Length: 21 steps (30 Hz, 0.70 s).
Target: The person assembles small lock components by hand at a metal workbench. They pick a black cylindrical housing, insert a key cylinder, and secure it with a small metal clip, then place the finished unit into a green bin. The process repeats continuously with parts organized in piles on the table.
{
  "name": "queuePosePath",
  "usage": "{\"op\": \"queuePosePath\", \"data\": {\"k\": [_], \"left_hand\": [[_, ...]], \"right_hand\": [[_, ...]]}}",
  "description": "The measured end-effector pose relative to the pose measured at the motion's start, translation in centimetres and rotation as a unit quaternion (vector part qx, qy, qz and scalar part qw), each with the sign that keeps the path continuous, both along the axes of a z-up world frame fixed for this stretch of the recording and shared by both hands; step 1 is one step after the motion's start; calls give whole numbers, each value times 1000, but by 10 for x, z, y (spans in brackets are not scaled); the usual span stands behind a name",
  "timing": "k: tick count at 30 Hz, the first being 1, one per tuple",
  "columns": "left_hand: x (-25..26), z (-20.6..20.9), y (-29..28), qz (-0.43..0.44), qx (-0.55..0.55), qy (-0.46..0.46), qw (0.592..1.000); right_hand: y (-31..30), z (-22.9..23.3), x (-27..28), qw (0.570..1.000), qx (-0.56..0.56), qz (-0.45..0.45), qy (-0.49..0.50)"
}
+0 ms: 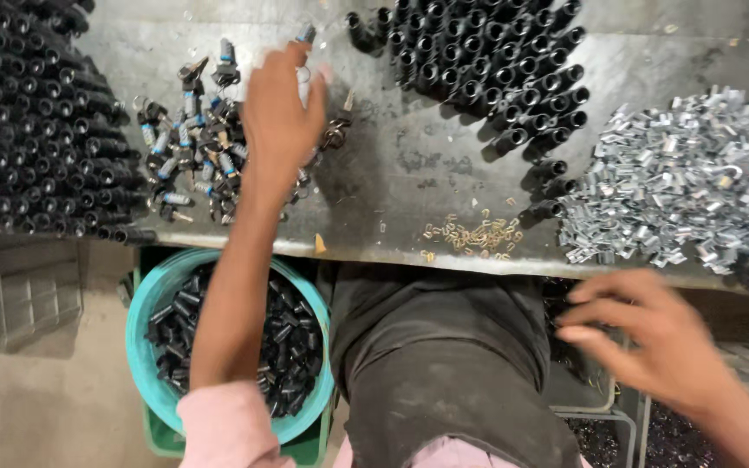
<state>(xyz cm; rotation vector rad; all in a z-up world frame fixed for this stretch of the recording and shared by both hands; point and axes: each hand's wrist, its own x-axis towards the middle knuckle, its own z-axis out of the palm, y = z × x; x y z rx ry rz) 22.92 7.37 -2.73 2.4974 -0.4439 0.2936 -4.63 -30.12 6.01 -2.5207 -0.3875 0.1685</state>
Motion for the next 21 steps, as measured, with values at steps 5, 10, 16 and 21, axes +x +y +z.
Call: {"op": "queuePosePath", "data": {"k": [5, 10, 16, 21], "left_hand": [[67, -44, -9, 144, 102, -54, 983], [32, -24, 6, -20, -119, -7, 993], [-102, 24, -18, -51, -516, 276, 809], [-193, 24, -52, 29, -682, 472, 558]], "right_hand": [[96, -54, 24, 998, 59, -15, -12], [139, -84, 46, 993, 11, -45, -108], [135, -91, 57, 990, 105, -26, -90], [135, -70, 55, 890, 408, -175, 102]]}}
